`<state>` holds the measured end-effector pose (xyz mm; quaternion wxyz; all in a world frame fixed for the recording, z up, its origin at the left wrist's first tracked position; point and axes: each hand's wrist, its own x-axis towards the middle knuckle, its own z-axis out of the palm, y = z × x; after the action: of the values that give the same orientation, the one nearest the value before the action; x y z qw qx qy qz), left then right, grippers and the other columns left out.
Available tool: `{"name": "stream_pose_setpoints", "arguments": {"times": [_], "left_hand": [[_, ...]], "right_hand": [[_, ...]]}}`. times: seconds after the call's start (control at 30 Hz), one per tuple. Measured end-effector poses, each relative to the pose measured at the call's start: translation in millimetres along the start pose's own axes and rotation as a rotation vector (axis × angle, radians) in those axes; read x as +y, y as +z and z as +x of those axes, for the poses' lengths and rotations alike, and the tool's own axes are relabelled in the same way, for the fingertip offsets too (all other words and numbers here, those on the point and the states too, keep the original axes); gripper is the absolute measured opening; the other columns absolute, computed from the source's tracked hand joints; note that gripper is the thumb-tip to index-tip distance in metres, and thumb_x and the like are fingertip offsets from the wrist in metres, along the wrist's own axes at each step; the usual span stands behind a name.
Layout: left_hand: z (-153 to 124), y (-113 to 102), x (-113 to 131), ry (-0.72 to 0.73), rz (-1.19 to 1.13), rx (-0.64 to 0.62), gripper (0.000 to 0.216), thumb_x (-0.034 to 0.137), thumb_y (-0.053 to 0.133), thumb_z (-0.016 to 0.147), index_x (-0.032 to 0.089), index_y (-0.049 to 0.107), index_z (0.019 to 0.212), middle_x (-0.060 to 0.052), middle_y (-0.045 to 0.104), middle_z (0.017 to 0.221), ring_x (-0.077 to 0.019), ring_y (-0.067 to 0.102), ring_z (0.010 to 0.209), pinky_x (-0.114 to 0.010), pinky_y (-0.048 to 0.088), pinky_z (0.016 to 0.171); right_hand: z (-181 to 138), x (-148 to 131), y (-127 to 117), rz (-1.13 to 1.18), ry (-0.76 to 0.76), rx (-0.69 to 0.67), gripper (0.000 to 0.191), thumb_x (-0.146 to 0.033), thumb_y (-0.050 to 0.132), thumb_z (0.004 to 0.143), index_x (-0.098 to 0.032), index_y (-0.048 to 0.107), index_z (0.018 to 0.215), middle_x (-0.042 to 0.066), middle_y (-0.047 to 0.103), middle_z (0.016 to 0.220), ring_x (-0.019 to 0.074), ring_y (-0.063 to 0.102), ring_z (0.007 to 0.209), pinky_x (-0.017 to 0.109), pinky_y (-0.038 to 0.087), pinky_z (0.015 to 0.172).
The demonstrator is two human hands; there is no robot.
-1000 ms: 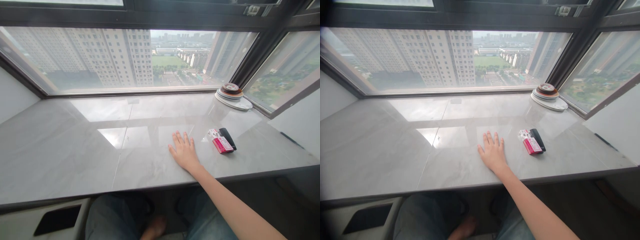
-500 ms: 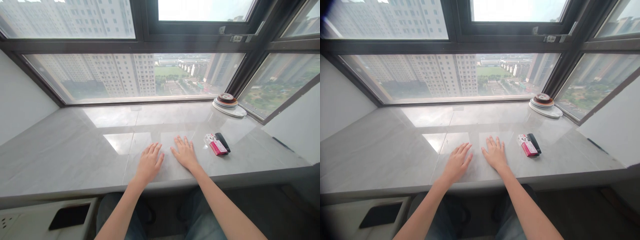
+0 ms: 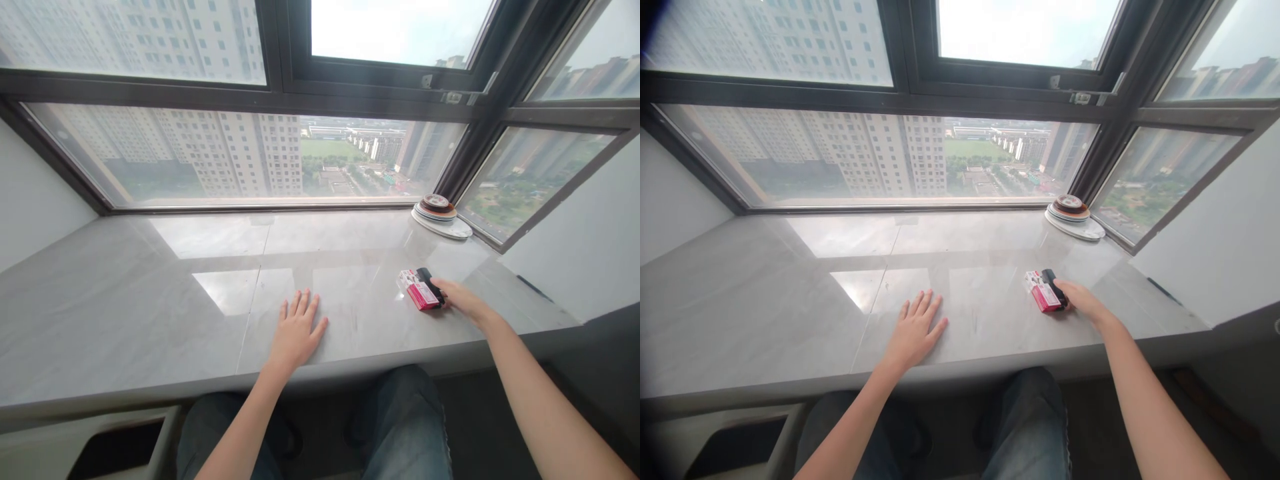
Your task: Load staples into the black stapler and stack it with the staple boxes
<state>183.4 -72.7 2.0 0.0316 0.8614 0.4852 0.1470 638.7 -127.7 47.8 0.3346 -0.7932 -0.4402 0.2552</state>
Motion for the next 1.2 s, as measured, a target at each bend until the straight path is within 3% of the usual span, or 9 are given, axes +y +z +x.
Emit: {"name": "stream_pose_setpoints", "arguments": {"times": [0.1, 0.23, 0.37, 0.5, 0.63, 0.73, 0.93, 1.07, 1.2], "left_hand": [[-0.6, 1.7, 0.6, -0.001, -0.015, 0.005, 0.059, 0.052, 0.033, 0.106, 0.032, 0.032, 0.161, -0.001, 0.024, 0.171, -0.0287, 0.015, 0.159, -0.054, 0.012, 0.128], [-0.2, 0.5, -0.6, -0.009, -0.102, 0.019, 0.057, 0.054, 0.037, 0.105, 0.032, 0.039, 0.158, -0.002, 0.028, 0.170, -0.0289, 0.016, 0.159, -0.053, 0.011, 0.128], [3.0, -7.1, -3.4, -0.072, -0.351, 0.037, 0.050, 0.056, 0.035, 0.106, 0.032, 0.054, 0.146, -0.002, 0.046, 0.160, -0.0265, 0.030, 0.154, -0.050, 0.016, 0.128], [4.8, -18.6, -0.3, -0.222, -0.646, 0.089, 0.050, 0.054, 0.032, 0.107, 0.028, 0.055, 0.144, -0.006, 0.061, 0.144, -0.0242, 0.052, 0.137, -0.043, 0.036, 0.118], [5.1, -25.2, 8.0, -0.339, -0.609, 0.221, 0.050, 0.051, 0.045, 0.103, 0.023, 0.050, 0.145, -0.011, 0.060, 0.141, -0.0265, 0.054, 0.133, -0.041, 0.042, 0.111], [4.0, -23.4, 11.1, -0.358, -0.438, 0.293, 0.054, 0.040, 0.057, 0.097, 0.021, 0.047, 0.146, -0.014, 0.059, 0.137, -0.0290, 0.054, 0.130, -0.042, 0.042, 0.109], [-5.6, -18.6, -0.7, -0.388, -0.321, 0.278, 0.041, 0.038, 0.063, 0.093, 0.025, 0.059, 0.132, -0.010, 0.060, 0.118, -0.0264, 0.063, 0.107, -0.036, 0.050, 0.090], [-2.8, -24.9, -30.3, -0.398, -0.335, 0.282, 0.035, 0.048, 0.061, 0.095, 0.027, 0.065, 0.124, -0.007, 0.062, 0.115, -0.0225, 0.065, 0.100, -0.032, 0.049, 0.087], [18.0, -32.1, -67.6, -0.455, -0.303, 0.263, 0.034, 0.046, 0.065, 0.091, 0.024, 0.070, 0.117, -0.008, 0.064, 0.112, -0.0233, 0.066, 0.097, -0.032, 0.048, 0.087]], "right_hand": [[-5.1, -1.1, 6.9, 0.027, -0.009, -0.110, 0.050, -0.060, 0.058, 0.090, -0.014, 0.078, 0.086, 0.011, 0.071, 0.071, 0.0203, 0.061, 0.060, 0.033, 0.047, 0.057], [-25.4, -28.2, 45.2, 0.143, -0.105, -0.211, 0.046, -0.057, 0.063, 0.091, -0.014, 0.079, 0.087, 0.010, 0.070, 0.074, 0.0175, 0.060, 0.060, 0.030, 0.047, 0.056], [-49.8, -68.2, 116.8, 0.196, -0.179, -0.230, 0.045, -0.057, 0.062, 0.092, -0.016, 0.080, 0.095, 0.009, 0.071, 0.087, 0.0160, 0.062, 0.062, 0.027, 0.049, 0.054], [-78.9, -115.5, 205.0, 0.222, -0.263, -0.205, 0.046, -0.060, 0.058, 0.094, -0.022, 0.079, 0.110, 0.006, 0.071, 0.091, 0.0154, 0.060, 0.060, 0.027, 0.048, 0.053], [-101.7, -150.6, 262.0, 0.218, -0.347, -0.075, 0.042, -0.056, 0.054, 0.097, -0.024, 0.078, 0.109, 0.007, 0.069, 0.095, 0.0193, 0.064, 0.077, 0.030, 0.050, 0.074], [-104.5, -152.0, 265.8, 0.207, -0.364, 0.002, 0.043, -0.054, 0.050, 0.099, -0.023, 0.077, 0.113, 0.008, 0.068, 0.097, 0.0207, 0.063, 0.080, 0.032, 0.049, 0.080], [-94.0, -104.4, 218.4, 0.169, -0.318, 0.098, 0.055, -0.063, 0.051, 0.095, -0.019, 0.075, 0.119, 0.009, 0.069, 0.098, 0.0216, 0.063, 0.078, 0.033, 0.049, 0.077], [-98.5, -81.5, 200.6, 0.211, -0.256, 0.095, 0.061, -0.067, 0.052, 0.094, -0.017, 0.075, 0.120, 0.008, 0.070, 0.094, 0.0203, 0.063, 0.075, 0.031, 0.050, 0.073], [-105.6, -80.2, 200.4, 0.214, -0.265, 0.148, 0.061, -0.067, 0.053, 0.093, -0.016, 0.075, 0.118, 0.007, 0.070, 0.090, 0.0200, 0.063, 0.074, 0.030, 0.050, 0.073]]}}
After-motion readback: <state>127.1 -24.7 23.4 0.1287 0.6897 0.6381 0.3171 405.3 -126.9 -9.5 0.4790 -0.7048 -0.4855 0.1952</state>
